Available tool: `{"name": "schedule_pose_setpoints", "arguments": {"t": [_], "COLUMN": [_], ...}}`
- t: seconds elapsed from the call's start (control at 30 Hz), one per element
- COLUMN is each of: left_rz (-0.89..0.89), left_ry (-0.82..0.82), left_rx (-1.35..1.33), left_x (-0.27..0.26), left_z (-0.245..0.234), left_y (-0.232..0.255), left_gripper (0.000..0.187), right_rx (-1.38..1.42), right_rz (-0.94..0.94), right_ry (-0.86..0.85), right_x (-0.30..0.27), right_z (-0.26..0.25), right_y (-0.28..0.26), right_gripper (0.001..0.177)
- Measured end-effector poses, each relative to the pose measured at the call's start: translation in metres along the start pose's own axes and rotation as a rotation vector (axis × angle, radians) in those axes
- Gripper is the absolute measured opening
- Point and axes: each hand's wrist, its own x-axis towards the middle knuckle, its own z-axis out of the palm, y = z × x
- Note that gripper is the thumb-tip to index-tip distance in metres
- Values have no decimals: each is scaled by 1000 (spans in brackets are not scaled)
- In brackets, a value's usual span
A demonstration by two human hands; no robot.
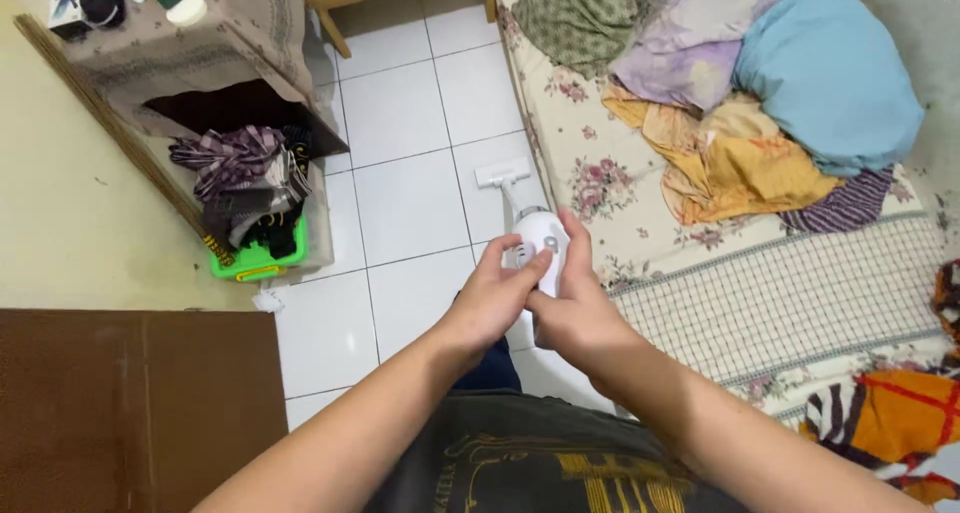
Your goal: Vacuuming the floor in a room using a handheld vacuum cleaner.
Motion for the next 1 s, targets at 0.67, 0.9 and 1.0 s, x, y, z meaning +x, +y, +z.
{"name": "schedule_pose_setpoints", "arguments": {"t": [0.67, 0.9, 1.0], "left_rz": [-114, -99, -187], "left_ry": [-210, -203, -183], "left_rx": [-217, -225, -250], "left_x": [-89, -26, -2], "left_z": [120, 103, 82], "left_y": [-3, -22, -9], "left_gripper": [100, 91, 100], "right_rx": [119, 119, 170], "right_rz": [-30, -52, 27], "right_ry": [-169, -226, -197], "right_x": [-108, -43, -7], "right_z": [-86, -85, -75], "right_y": [57, 78, 64], "right_gripper": [54, 46, 61]}}
